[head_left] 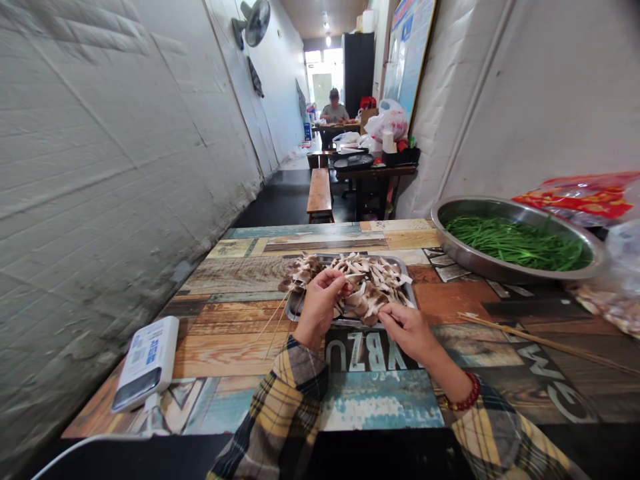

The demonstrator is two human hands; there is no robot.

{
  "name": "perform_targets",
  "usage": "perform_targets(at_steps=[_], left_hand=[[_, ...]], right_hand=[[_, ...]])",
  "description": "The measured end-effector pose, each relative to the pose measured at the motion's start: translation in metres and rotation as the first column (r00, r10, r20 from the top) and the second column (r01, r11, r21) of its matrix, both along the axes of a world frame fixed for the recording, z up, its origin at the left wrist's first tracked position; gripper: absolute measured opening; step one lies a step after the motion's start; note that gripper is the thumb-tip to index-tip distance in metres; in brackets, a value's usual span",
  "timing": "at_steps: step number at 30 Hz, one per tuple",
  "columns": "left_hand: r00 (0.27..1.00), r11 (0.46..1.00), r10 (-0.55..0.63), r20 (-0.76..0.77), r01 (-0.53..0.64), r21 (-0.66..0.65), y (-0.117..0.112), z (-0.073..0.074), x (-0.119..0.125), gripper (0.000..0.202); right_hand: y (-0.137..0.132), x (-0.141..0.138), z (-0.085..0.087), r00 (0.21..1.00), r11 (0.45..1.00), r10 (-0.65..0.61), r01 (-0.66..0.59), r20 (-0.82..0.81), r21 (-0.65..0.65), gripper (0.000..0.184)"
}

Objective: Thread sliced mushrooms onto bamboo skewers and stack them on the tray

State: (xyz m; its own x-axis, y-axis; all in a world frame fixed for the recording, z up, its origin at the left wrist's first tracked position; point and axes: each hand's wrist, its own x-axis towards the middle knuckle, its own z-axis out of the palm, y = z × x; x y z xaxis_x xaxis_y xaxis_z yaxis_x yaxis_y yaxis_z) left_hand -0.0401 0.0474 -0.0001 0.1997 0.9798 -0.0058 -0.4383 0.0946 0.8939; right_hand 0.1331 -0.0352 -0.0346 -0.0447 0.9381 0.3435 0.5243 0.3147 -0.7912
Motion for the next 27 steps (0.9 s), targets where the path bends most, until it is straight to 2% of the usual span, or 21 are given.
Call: perform_targets(at_steps=[13, 20, 27], left_hand=[[0.999, 0.997, -0.004, 0.041, 0.007, -0.071, -0.0018, 0.0009, 0.0022, 0.029], [0.999, 0.998, -0.002, 0.043, 0.005, -0.056, -0.0037, 0.0015, 0.0051, 0.025], [0.999, 1.0, 0.024, -0.025, -0.025, -0.015, -0.0027, -0.0041, 0.0055, 0.026]], right_hand=[[0.0004, -0.0016, 0.0, 1.0, 1.0, -0.02, 0.02, 0.015, 0.019, 0.024], [0.0001, -0.001, -0.0005, 0.999, 0.999, -0.029, 0.028, 0.036, 0.015, 0.023], [0.0004, -0.0017, -0.0002, 0.999, 0.999, -0.035, 0.035, 0.033, 0.027, 0.024]])
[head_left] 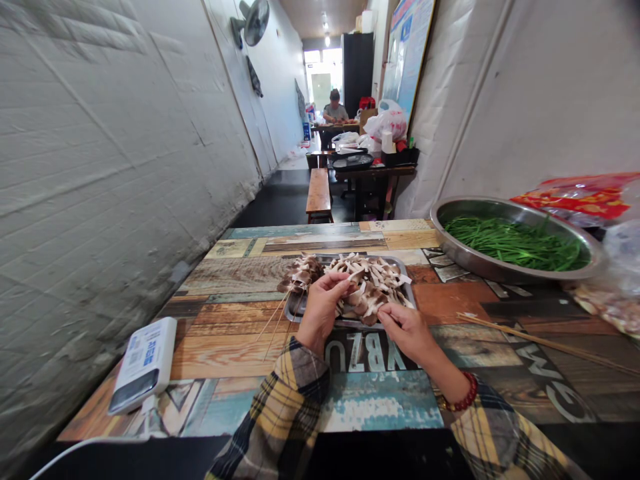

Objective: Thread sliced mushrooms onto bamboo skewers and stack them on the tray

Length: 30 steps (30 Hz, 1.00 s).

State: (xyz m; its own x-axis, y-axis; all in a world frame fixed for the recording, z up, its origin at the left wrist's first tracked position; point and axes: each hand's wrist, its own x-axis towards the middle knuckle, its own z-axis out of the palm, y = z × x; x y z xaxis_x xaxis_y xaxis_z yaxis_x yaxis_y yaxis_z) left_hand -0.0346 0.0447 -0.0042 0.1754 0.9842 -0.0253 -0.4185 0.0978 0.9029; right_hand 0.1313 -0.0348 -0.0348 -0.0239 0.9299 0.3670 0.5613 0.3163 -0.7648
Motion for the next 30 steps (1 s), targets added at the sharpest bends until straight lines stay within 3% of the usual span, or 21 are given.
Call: perform_targets(at_steps=[7, 16, 30], left_hand=[[0.998, 0.997, 0.004, -0.062, 0.001, 0.072, -0.0018, 0.0003, 0.0003, 0.026], [0.995, 0.986, 0.045, -0.084, -0.031, 0.161, 0.0016, -0.001, -0.0021, 0.049], [0.996, 0.99, 0.046, -0.074, -0.036, 0.134, 0.0, 0.0025, 0.0013, 0.041]], right_hand=[[-0.001, -0.0021, 0.0031, 1.0, 1.0, -0.01, 0.009, 0.013, 0.005, 0.026], [-0.0005, -0.0021, 0.0021, 1.0, 1.0, 0.002, -0.002, -0.002, 0.011, 0.025], [-0.0005, -0.0034, 0.0002, 1.0, 0.999, -0.017, 0.017, 0.014, 0.034, 0.024]])
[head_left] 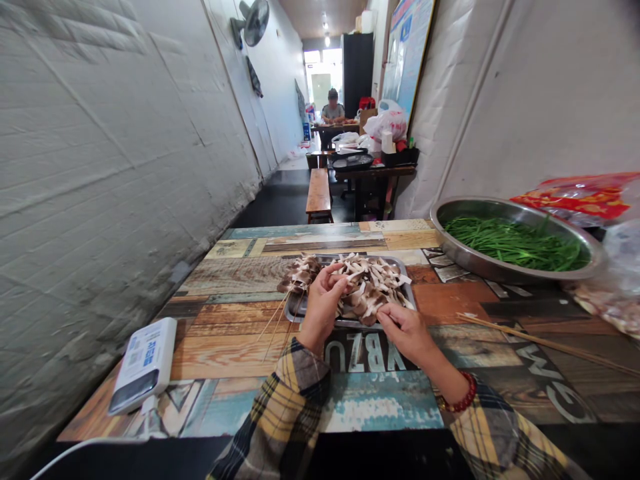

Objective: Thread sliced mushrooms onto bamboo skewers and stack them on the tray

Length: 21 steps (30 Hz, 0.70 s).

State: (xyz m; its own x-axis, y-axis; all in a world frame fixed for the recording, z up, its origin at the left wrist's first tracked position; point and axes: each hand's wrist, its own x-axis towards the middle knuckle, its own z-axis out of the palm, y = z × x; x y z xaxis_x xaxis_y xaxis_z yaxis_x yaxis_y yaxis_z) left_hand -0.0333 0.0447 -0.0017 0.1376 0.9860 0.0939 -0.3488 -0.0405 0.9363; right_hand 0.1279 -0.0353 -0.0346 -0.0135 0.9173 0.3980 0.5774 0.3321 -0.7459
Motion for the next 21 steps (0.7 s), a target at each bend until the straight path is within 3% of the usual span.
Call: perform_targets(at_steps=[15, 21], left_hand=[[0.998, 0.999, 0.024, -0.052, -0.025, -0.022, -0.0051, 0.0033, 0.0035, 0.042], [0.997, 1.0, -0.023, -0.067, 0.023, -0.003, -0.0084, 0.003, 0.0073, 0.038]], right_hand=[[0.0, -0.0014, -0.0007, 1.0, 1.0, -0.015, 0.014, 0.012, 0.008, 0.026], [0.001, -0.0014, -0.0001, 1.0, 0.999, -0.03, 0.03, 0.002, 0.014, 0.027]])
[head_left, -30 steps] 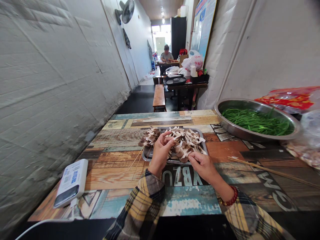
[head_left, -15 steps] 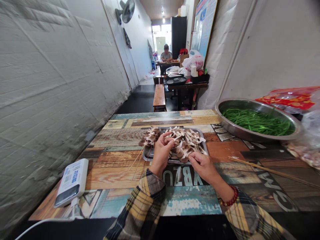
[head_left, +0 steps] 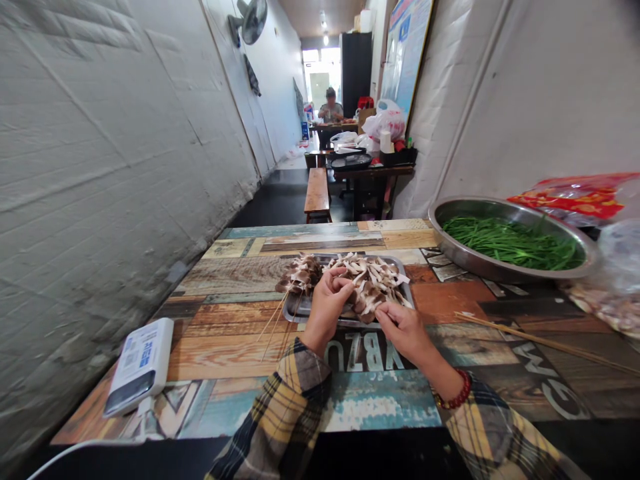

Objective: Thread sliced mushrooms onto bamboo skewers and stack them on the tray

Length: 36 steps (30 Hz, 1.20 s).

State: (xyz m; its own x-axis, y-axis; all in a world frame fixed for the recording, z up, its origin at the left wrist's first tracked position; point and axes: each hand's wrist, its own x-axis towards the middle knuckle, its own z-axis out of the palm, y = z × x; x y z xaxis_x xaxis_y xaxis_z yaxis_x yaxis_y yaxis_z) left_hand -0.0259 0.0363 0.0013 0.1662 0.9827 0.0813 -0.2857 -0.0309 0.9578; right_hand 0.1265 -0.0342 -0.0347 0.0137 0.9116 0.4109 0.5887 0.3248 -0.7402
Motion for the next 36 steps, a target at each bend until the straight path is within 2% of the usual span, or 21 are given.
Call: perform_targets(at_steps=[6, 11, 17, 22, 36], left_hand=[[1.0, 1.0, -0.017, 0.015, 0.018, -0.021, 0.0, 0.0, 0.0, 0.035], [0.994, 0.991, -0.032, 0.102, 0.045, -0.125, 0.003, -0.002, -0.002, 0.034], [0.995, 0.993, -0.081, -0.056, 0.076, -0.085, 0.004, -0.011, -0.002, 0.028], [1.0, 0.991, -0.031, 0.004, 0.031, -0.13, 0.006, -0.014, -0.003, 0.023], [0.99, 0.978, -0.085, 0.109, 0.103, -0.181, 0.001, -0.015, 0.004, 0.027]], right_hand=[[-0.001, 0.0, 0.003, 1.0, 1.0, 0.008, -0.008, -0.027, -0.023, 0.029], [-0.001, 0.001, 0.004, 0.998, 0.999, 0.017, -0.019, -0.06, -0.028, 0.029], [-0.001, 0.001, 0.001, 0.998, 0.999, 0.009, -0.012, -0.065, -0.05, 0.028], [0.0, 0.001, -0.002, 0.998, 0.997, 0.036, -0.039, -0.044, -0.07, 0.025], [-0.001, 0.002, 0.0, 0.999, 0.998, -0.006, 0.004, 0.036, 0.056, 0.022]])
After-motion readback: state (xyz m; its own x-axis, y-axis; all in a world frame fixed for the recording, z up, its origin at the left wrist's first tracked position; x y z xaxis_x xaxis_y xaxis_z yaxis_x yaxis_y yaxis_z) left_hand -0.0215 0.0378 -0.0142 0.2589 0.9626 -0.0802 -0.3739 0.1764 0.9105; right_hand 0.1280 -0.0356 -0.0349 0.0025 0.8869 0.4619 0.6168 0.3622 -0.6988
